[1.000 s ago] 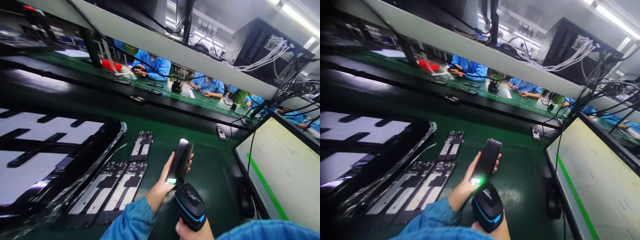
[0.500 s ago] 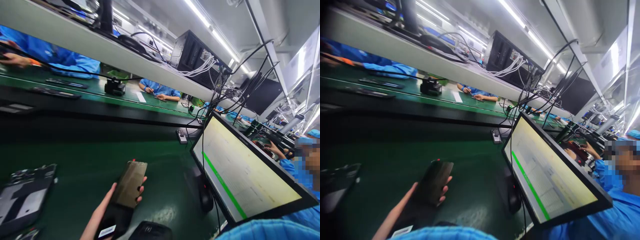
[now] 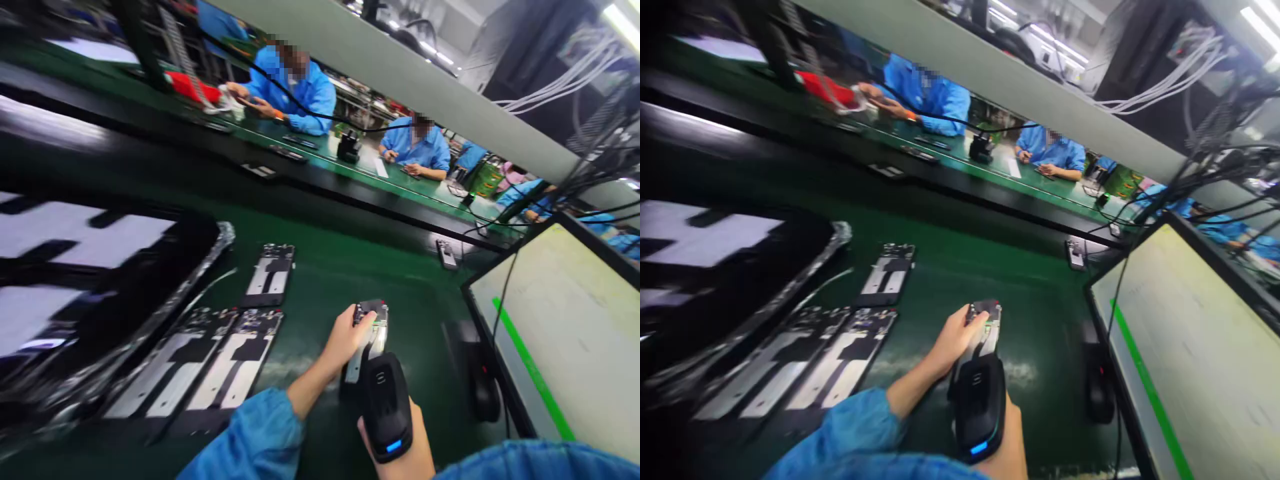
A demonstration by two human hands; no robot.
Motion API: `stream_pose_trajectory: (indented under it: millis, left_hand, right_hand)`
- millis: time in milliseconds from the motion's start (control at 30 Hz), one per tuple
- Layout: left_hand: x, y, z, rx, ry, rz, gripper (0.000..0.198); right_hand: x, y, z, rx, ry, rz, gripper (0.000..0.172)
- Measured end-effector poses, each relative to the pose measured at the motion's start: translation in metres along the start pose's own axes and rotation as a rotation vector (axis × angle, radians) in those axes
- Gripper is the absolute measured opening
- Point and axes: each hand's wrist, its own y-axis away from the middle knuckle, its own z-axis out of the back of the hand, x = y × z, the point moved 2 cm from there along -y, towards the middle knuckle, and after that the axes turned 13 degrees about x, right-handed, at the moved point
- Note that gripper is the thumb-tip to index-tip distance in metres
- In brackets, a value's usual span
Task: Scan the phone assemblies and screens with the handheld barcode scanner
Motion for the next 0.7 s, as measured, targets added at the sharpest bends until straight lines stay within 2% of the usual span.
stream_pose_trajectory:
  millis: [67, 100, 233, 300, 367, 467, 600, 667, 700]
  left_hand:
    - [-0.001, -0.003, 0.003, -0.061, -0.074, -0.022, 0.03]
    - [-0.001, -0.003, 0.004, -0.082, -0.09, -0.025, 0.029]
    - [-0.004, 0.001, 0.005, -0.112, -0.108, -0.028, 0.028]
    - [-0.005, 0.002, 0.006, -0.115, -0.112, -0.033, 0.03]
    - [-0.005, 0.002, 0.006, -0.115, -0.123, -0.039, 0.032]
    - [-0.004, 0.001, 0.007, -0.12, -0.154, -0.054, 0.035]
    - [-0.007, 0.003, 0.008, -0.172, -0.11, -0.108, 0.043]
    - [-0.011, 0.006, 0.008, -0.18, -0.106, -0.12, 0.043]
    - [-0.012, 0.007, 0.008, -0.181, -0.122, -0.116, 0.042]
  right_hand:
    - [0.006, -0.005, -0.009, 0.13, -0.053, -0.021, 0.018]
    - [0.013, -0.008, -0.011, 0.141, -0.09, -0.031, 0.018]
    - [0.043, -0.012, -0.014, -0.049, -0.172, -0.083, 0.022]
    - [0.051, -0.011, -0.018, -0.103, -0.158, -0.101, 0.023]
    - [0.047, -0.009, -0.021, -0.106, -0.138, -0.106, 0.022]
    - [0.025, -0.007, -0.02, -0.114, -0.077, -0.113, 0.019]
    - [-0.004, -0.011, -0.016, 0.004, -0.042, -0.125, 0.014]
    - [0.002, -0.015, -0.017, 0.092, -0.037, -0.096, 0.01]
    - [0.011, -0.017, -0.018, 0.085, -0.031, -0.064, 0.011]
